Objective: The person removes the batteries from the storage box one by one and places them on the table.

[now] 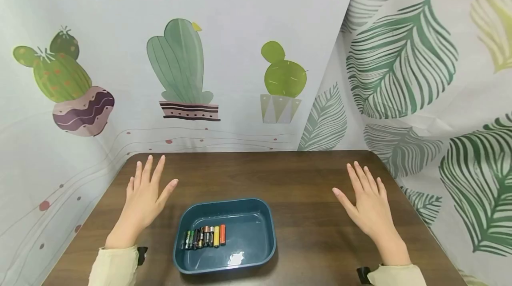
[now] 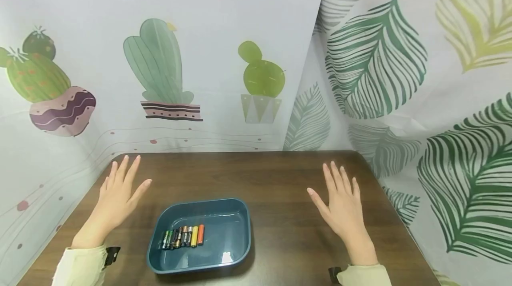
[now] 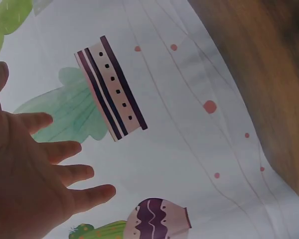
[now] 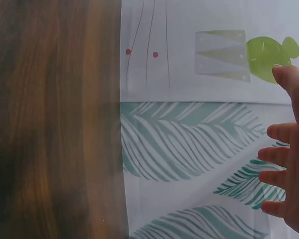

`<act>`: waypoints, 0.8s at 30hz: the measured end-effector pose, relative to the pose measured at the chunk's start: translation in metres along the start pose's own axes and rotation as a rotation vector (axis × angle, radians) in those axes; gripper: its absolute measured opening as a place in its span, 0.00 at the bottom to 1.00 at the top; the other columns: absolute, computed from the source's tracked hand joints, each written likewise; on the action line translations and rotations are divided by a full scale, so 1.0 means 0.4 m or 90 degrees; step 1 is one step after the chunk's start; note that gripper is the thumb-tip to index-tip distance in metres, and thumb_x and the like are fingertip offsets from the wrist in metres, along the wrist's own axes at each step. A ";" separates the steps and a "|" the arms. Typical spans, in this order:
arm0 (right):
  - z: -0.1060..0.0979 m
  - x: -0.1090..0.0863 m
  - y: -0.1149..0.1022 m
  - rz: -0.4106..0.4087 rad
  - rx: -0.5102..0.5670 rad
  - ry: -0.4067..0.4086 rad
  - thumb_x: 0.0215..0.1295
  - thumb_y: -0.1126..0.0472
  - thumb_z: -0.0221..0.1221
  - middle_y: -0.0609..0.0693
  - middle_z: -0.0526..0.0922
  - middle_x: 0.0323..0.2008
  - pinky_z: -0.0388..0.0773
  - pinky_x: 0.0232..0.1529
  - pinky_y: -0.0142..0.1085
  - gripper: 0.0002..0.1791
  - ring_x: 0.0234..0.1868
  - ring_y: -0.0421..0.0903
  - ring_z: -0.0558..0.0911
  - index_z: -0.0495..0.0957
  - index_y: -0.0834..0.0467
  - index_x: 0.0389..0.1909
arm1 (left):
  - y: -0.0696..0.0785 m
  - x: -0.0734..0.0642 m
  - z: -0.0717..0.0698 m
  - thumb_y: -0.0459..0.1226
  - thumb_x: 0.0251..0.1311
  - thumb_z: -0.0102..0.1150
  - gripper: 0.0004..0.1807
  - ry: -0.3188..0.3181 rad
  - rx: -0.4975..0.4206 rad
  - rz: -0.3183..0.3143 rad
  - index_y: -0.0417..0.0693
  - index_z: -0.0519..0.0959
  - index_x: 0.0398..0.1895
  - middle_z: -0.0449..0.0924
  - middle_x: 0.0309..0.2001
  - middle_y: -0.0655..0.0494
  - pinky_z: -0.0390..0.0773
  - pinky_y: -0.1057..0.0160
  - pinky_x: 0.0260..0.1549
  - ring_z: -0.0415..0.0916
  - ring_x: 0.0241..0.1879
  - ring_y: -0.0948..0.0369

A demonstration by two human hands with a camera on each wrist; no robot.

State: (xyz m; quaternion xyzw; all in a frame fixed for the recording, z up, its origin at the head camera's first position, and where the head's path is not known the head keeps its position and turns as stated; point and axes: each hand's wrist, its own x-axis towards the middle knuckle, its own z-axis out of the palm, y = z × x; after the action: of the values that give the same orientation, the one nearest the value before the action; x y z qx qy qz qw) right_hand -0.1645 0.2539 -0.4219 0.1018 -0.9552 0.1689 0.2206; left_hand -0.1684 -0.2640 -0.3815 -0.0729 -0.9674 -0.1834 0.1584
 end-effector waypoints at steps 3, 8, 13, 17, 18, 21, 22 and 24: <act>0.000 0.002 -0.009 -0.010 0.004 -0.001 0.69 0.41 0.51 0.61 0.53 0.73 0.37 0.70 0.59 0.42 0.74 0.59 0.48 0.48 0.55 0.76 | 0.005 -0.003 -0.003 0.56 0.71 0.40 0.39 -0.009 -0.002 0.007 0.51 0.42 0.77 0.38 0.74 0.33 0.39 0.28 0.61 0.27 0.72 0.37; 0.001 0.005 -0.023 -0.032 0.007 0.002 0.69 0.42 0.52 0.59 0.54 0.73 0.40 0.70 0.59 0.42 0.74 0.59 0.50 0.49 0.56 0.75 | 0.015 -0.008 -0.008 0.56 0.71 0.41 0.39 -0.013 -0.007 0.022 0.53 0.42 0.77 0.39 0.74 0.35 0.40 0.28 0.61 0.27 0.73 0.38; 0.005 0.007 -0.036 -0.048 0.015 -0.004 0.68 0.42 0.53 0.58 0.54 0.73 0.42 0.70 0.58 0.42 0.73 0.58 0.52 0.49 0.55 0.76 | 0.024 -0.013 -0.011 0.54 0.71 0.43 0.38 -0.011 -0.006 0.030 0.51 0.44 0.77 0.42 0.74 0.34 0.43 0.28 0.61 0.29 0.73 0.38; 0.009 0.009 -0.048 -0.058 0.021 -0.006 0.68 0.42 0.53 0.57 0.56 0.73 0.44 0.69 0.57 0.41 0.73 0.58 0.53 0.50 0.54 0.75 | 0.030 -0.017 -0.011 0.52 0.71 0.44 0.38 -0.016 -0.010 0.036 0.49 0.46 0.77 0.46 0.73 0.34 0.47 0.27 0.59 0.34 0.73 0.38; 0.009 0.010 -0.051 -0.061 0.024 -0.006 0.68 0.42 0.54 0.57 0.57 0.72 0.44 0.69 0.57 0.41 0.73 0.58 0.54 0.50 0.54 0.75 | 0.032 -0.018 -0.011 0.52 0.71 0.44 0.37 -0.016 -0.010 0.039 0.49 0.46 0.77 0.46 0.73 0.35 0.48 0.26 0.58 0.35 0.73 0.37; 0.012 0.012 -0.062 -0.066 0.033 -0.011 0.68 0.43 0.54 0.57 0.57 0.72 0.46 0.69 0.57 0.41 0.73 0.57 0.54 0.51 0.54 0.75 | 0.036 -0.021 -0.011 0.52 0.72 0.44 0.37 -0.016 -0.014 0.048 0.49 0.47 0.77 0.49 0.73 0.36 0.51 0.27 0.57 0.40 0.72 0.38; 0.012 0.012 -0.065 -0.067 0.036 -0.014 0.68 0.43 0.54 0.57 0.57 0.72 0.46 0.68 0.57 0.41 0.73 0.56 0.54 0.51 0.55 0.75 | 0.037 -0.022 -0.010 0.52 0.72 0.44 0.37 -0.016 -0.016 0.052 0.49 0.47 0.77 0.50 0.72 0.36 0.51 0.27 0.57 0.41 0.72 0.38; 0.014 0.013 -0.072 -0.070 0.042 -0.021 0.68 0.43 0.54 0.56 0.57 0.72 0.47 0.68 0.58 0.41 0.73 0.56 0.54 0.50 0.54 0.75 | 0.038 -0.023 -0.009 0.51 0.72 0.45 0.36 -0.012 -0.022 0.063 0.48 0.48 0.76 0.53 0.72 0.36 0.53 0.28 0.57 0.44 0.71 0.38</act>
State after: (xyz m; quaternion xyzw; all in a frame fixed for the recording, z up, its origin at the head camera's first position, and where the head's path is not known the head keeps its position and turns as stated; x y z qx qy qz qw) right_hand -0.1634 0.2246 -0.4161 0.1645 -0.9455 0.1864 0.2103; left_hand -0.1559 -0.2522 -0.3763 -0.1254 -0.9608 -0.1912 0.1567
